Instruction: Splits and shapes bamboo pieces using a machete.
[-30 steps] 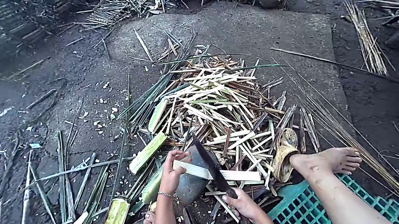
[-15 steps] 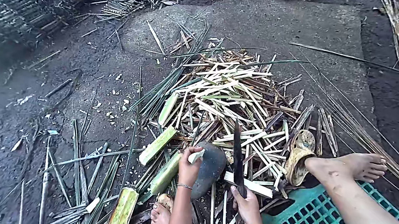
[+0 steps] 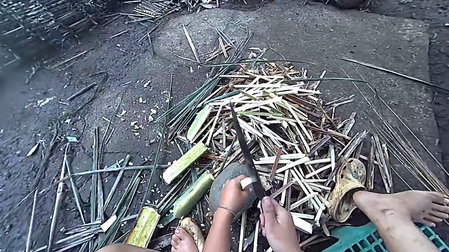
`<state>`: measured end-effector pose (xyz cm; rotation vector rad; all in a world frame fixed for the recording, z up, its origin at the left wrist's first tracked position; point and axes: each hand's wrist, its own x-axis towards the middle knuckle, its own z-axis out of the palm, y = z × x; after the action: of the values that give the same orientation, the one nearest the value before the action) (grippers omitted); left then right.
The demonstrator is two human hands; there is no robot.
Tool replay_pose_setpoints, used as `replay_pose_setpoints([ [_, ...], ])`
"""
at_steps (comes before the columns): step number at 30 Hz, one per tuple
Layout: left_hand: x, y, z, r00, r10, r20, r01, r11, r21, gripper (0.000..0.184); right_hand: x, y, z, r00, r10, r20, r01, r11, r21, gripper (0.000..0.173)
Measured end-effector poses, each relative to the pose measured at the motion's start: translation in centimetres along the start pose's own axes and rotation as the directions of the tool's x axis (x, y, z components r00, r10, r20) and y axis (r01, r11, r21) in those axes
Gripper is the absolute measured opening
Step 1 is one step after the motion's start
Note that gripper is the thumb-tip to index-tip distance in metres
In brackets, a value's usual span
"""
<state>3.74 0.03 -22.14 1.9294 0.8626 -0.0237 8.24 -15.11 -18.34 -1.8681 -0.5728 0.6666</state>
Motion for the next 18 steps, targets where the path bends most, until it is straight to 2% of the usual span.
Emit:
replay_pose_setpoints([
  [3, 0.2, 0.2, 0.0, 1.000, 0.018, 0.010, -0.018, 1.000, 0.004, 0.027, 0.1, -0.5, -0.3, 0.999, 0.044, 0.010, -0.044, 0.999, -0.026, 0.048],
  [7, -0.3, 0.5, 0.3, 0.996, 0.089, 0.000, -0.088, 0.994, -0.071, 0.026, -0.8, -0.7, -0.8, 0.998, -0.053, -0.020, 0.051, 0.996, -0.070, 0.048],
  [10, -1.3, 1.2, -0.1, 0.997, 0.082, 0.014, -0.082, 0.996, -0.019, 0.028, -1.5, -0.8, -1.1, 0.997, -0.059, -0.045, 0.058, 0.998, -0.022, 0.048],
  [12, -2.5, 2.8, -1.0, 0.991, 0.117, -0.062, -0.118, 0.993, -0.014, 0.031, -1.8, -1.8, -1.7, 0.991, -0.114, -0.068, 0.114, 0.993, -0.005, 0.051],
  [14, -3.4, 3.5, -1.5, 0.970, 0.191, -0.148, -0.203, 0.977, -0.072, 0.048, -2.3, -2.6, -1.8, 0.982, -0.171, -0.078, 0.170, 0.985, -0.029, 0.057],
  [15, -3.5, 3.1, -1.8, 0.969, 0.198, -0.147, -0.213, 0.972, -0.099, 0.067, -2.3, -2.4, -1.5, 0.986, -0.155, -0.069, 0.151, 0.987, -0.063, 0.059],
  [17, -3.0, 1.1, -2.3, 0.993, 0.095, -0.068, -0.103, 0.986, -0.127, 0.110, -1.3, -0.9, -0.6, 1.000, 0.024, 0.000, -0.024, 0.993, -0.119, 0.057],
  [18, -2.7, -0.4, -2.4, 0.997, 0.033, -0.064, -0.042, 0.990, -0.136, 0.124, -0.5, -0.1, -0.4, 0.993, 0.118, 0.030, -0.113, 0.985, -0.133, 0.056],
])
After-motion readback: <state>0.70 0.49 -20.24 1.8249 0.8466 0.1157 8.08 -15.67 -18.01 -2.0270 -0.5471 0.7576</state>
